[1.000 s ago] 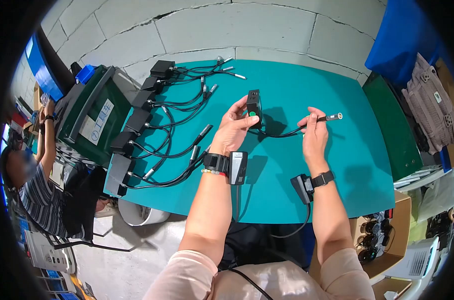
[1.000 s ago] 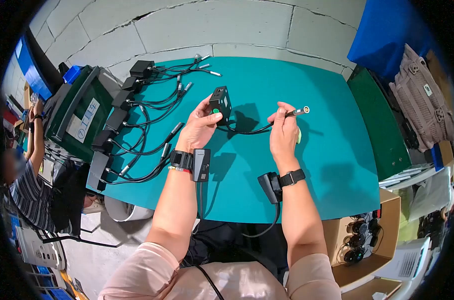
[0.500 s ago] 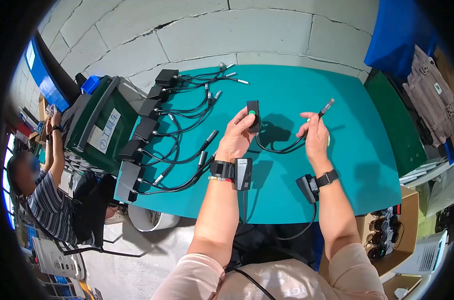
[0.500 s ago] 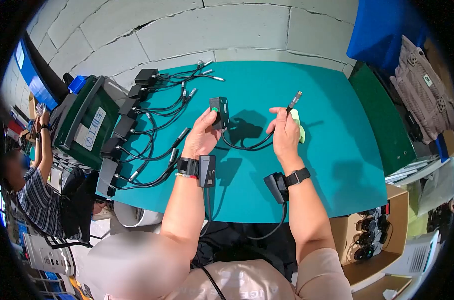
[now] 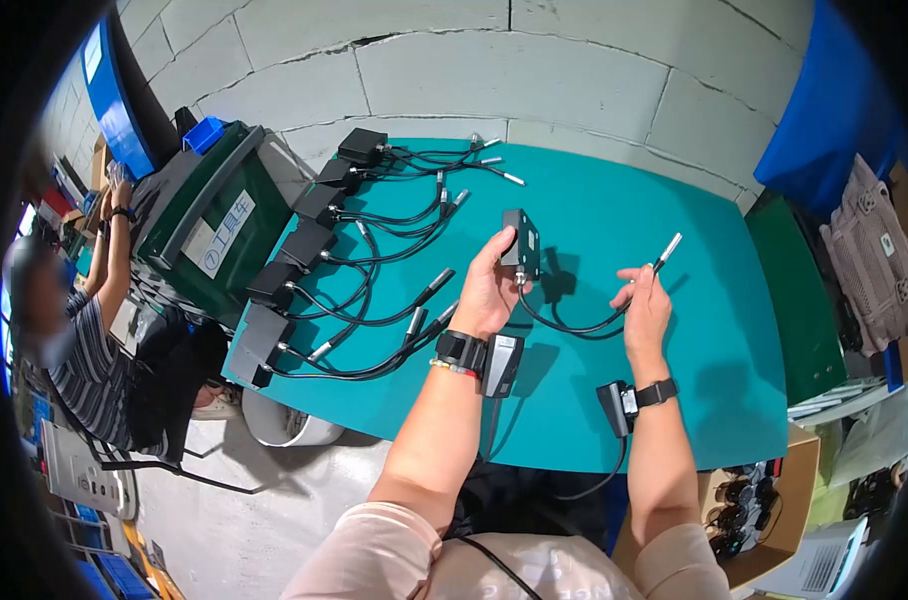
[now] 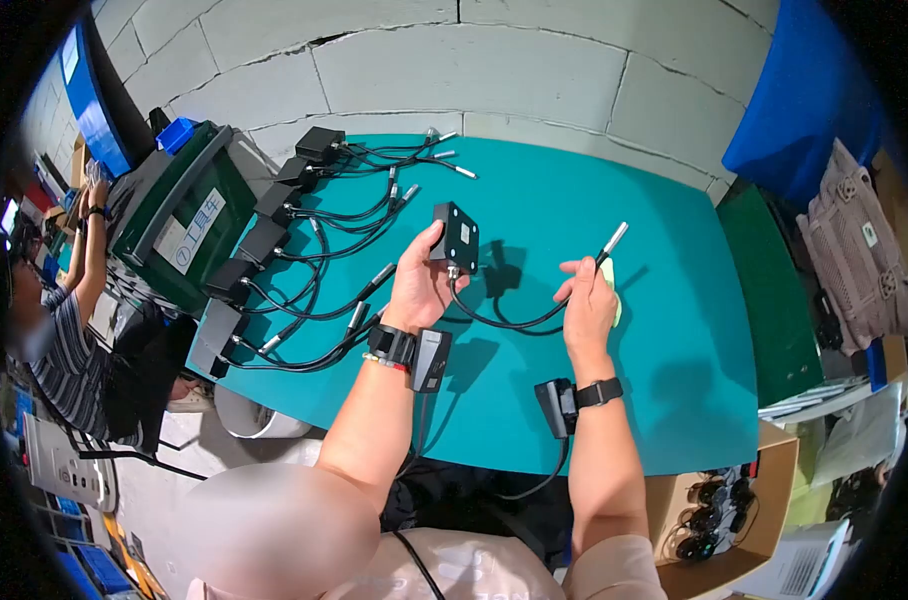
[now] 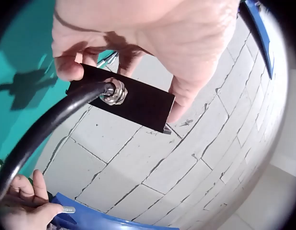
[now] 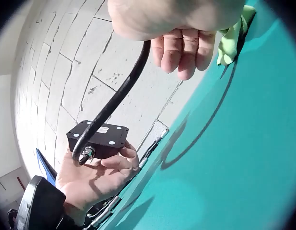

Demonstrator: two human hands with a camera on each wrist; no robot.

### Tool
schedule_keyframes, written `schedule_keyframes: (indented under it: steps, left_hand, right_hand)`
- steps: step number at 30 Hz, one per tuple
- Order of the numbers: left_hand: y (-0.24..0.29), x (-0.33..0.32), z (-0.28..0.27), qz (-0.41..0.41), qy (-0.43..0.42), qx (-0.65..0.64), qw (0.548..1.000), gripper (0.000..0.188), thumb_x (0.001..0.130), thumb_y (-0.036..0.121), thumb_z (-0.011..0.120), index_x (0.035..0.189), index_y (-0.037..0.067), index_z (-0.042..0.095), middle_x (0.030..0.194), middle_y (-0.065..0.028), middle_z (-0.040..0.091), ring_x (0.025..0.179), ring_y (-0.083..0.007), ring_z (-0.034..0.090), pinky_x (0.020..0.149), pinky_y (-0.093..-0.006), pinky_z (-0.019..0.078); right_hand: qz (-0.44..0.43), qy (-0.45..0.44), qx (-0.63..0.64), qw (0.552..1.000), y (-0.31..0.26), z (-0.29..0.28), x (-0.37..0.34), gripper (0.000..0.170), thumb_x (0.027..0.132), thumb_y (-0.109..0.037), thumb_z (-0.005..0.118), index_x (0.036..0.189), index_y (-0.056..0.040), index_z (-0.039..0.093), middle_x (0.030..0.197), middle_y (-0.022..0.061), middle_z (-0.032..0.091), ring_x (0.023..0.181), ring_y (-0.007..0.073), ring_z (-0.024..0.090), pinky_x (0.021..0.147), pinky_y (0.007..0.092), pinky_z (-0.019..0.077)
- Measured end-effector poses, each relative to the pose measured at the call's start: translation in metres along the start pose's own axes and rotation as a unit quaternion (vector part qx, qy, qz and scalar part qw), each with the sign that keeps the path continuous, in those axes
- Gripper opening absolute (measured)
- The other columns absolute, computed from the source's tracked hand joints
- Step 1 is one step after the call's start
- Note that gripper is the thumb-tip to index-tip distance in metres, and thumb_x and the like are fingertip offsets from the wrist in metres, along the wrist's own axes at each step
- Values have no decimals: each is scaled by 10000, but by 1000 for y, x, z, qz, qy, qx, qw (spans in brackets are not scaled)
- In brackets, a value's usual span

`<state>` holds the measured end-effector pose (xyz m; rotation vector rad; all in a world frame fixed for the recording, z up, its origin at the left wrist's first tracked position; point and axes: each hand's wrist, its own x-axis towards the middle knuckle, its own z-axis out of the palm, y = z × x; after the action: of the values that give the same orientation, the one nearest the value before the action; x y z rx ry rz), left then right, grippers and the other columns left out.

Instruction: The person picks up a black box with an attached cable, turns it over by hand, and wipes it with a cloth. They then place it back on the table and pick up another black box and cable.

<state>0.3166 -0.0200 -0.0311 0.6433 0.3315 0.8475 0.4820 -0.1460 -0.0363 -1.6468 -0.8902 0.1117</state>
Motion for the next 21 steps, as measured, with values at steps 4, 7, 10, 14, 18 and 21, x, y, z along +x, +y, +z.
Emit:
schedule_keyframes:
  steps: [4, 7, 10, 14, 18, 21]
  left_hand:
    - [2, 0, 0, -17, -12, -14, 1000, 241, 864, 355, 540, 949, 134, 585, 834, 5, 633, 685, -110, 570, 511, -251, 419]
    - [6, -2, 11, -9, -13, -11, 1000, 245, 844, 350, 576, 943, 127, 598, 820, 18, 622, 675, -96, 557, 531, -242, 415]
    - [-2, -2, 2, -5, -14, 5, 1000, 270, 822, 327, 620, 976, 106, 603, 834, 31, 612, 692, -79, 545, 587, -231, 416]
    - [-5, -3, 3, 11, -78, 55, 995, 469, 761, 82, 655, 1200, 53, 495, 1111, -38, 553, 966, -142, 536, 859, -290, 421]
    - [-6, -4, 5, 2, -121, 89, 989, 815, 617, -58, 710, 1342, 68, 358, 1242, -63, 473, 1137, -190, 456, 970, -319, 356]
    - [-5, -4, 5, 28, -148, 121, 981, 851, 615, -59, 713, 1359, 88, 328, 1242, -69, 474, 1126, -180, 465, 960, -331, 365]
  right_hand:
    - [-3, 12, 20, 1000, -5, -2, -1, 435, 954, -356, 358, 879, -7, 606, 554, 37, 538, 532, 117, 528, 499, 274, 393]
    - [10, 14, 60, 998, -12, 0, 1, 379, 951, -315, 398, 918, 7, 596, 586, 36, 541, 549, 114, 548, 512, 254, 422]
    - [5, 4, 65, 998, -6, 0, -5, 345, 951, -291, 408, 944, -1, 593, 597, 29, 538, 539, 108, 540, 508, 252, 424]
    - [-23, -3, 27, 999, 3, 0, -1, 301, 948, -265, 423, 1018, -24, 588, 673, 23, 552, 616, 95, 542, 551, 239, 434]
    - [-48, 9, -11, 999, -3, -1, 0, 285, 944, -244, 429, 1116, -52, 550, 776, 41, 577, 736, 120, 555, 642, 259, 450]
    - [-62, 9, -15, 998, -3, 1, -2, 286, 946, -225, 418, 1145, -43, 514, 815, 74, 580, 785, 159, 572, 691, 291, 449]
